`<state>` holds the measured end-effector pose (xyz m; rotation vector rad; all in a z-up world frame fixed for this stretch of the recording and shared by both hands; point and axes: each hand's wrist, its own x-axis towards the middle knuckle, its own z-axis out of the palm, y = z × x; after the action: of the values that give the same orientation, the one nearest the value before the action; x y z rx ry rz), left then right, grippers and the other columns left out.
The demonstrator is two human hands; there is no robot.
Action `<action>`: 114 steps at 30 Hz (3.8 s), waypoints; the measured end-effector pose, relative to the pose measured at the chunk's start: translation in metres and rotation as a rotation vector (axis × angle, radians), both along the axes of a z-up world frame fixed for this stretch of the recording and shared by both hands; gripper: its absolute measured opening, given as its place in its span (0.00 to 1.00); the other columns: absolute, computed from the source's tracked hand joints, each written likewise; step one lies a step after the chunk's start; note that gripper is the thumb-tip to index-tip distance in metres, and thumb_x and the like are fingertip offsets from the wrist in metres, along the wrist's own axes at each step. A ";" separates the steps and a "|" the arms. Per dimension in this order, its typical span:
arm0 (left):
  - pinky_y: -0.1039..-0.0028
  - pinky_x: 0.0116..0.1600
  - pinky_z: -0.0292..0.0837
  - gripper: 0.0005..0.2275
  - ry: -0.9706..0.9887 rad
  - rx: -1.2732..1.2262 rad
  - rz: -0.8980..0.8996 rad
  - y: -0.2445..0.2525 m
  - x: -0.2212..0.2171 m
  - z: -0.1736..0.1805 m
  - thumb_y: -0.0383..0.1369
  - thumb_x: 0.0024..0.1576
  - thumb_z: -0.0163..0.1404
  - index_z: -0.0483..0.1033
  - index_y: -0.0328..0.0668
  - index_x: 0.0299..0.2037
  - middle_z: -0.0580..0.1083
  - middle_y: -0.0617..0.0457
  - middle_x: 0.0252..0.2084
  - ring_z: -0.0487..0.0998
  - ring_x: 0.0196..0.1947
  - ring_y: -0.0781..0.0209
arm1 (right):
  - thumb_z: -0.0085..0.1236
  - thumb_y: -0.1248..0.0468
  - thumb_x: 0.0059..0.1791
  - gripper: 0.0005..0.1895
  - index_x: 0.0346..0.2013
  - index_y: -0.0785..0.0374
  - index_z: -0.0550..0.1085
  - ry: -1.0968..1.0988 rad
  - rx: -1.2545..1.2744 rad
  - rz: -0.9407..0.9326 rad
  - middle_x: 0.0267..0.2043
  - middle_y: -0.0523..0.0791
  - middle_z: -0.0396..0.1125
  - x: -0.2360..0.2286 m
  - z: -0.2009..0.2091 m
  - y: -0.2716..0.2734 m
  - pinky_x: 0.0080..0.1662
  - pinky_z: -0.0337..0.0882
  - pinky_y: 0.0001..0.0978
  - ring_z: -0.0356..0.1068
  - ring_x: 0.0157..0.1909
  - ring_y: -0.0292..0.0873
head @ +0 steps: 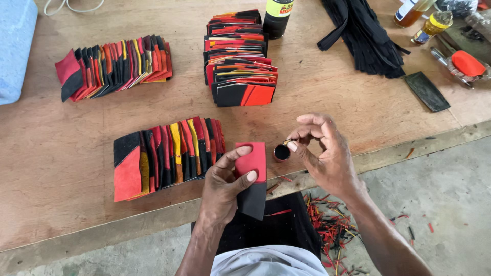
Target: The person applies a black liquid finish to the edges of small leather pieces using a thin applicator tool and organizes them into stacks on a wooden workbench.
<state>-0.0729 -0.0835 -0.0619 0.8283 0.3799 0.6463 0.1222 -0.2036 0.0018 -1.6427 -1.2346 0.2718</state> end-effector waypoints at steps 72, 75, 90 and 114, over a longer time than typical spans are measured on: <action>0.72 0.54 0.80 0.23 -0.130 0.112 0.049 0.028 0.046 0.023 0.17 0.52 0.60 0.74 0.31 0.60 0.78 0.43 0.54 0.80 0.50 0.61 | 0.61 0.63 0.52 0.25 0.59 0.66 0.62 -0.104 0.067 0.033 0.40 0.46 0.76 -0.013 0.019 -0.015 0.48 0.76 0.32 0.77 0.44 0.38; 0.70 0.54 0.81 0.24 -0.104 0.125 -0.047 0.019 0.039 0.020 0.16 0.52 0.60 0.74 0.31 0.60 0.78 0.42 0.53 0.81 0.49 0.60 | 0.62 0.64 0.52 0.25 0.59 0.66 0.62 -0.053 0.137 -0.044 0.41 0.46 0.75 -0.002 0.022 -0.009 0.47 0.73 0.31 0.74 0.43 0.37; 0.68 0.55 0.81 0.22 -0.118 0.167 -0.104 0.011 0.034 0.022 0.18 0.52 0.61 0.74 0.31 0.58 0.78 0.45 0.52 0.81 0.50 0.60 | 0.61 0.69 0.53 0.23 0.59 0.66 0.62 -0.007 0.142 -0.049 0.41 0.45 0.74 -0.003 0.024 0.007 0.51 0.70 0.29 0.70 0.44 0.35; 0.73 0.60 0.77 0.23 -0.199 0.232 0.261 0.065 0.076 0.048 0.16 0.53 0.59 0.73 0.31 0.60 0.77 0.48 0.57 0.78 0.54 0.64 | 0.62 0.62 0.49 0.23 0.56 0.63 0.65 -0.067 -0.054 -0.002 0.36 0.44 0.77 -0.034 0.020 -0.010 0.48 0.74 0.34 0.77 0.41 0.38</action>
<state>0.0031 -0.0185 -0.0141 0.9329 0.2353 1.0223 0.0884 -0.2132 0.0215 -1.7113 -1.2863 0.2527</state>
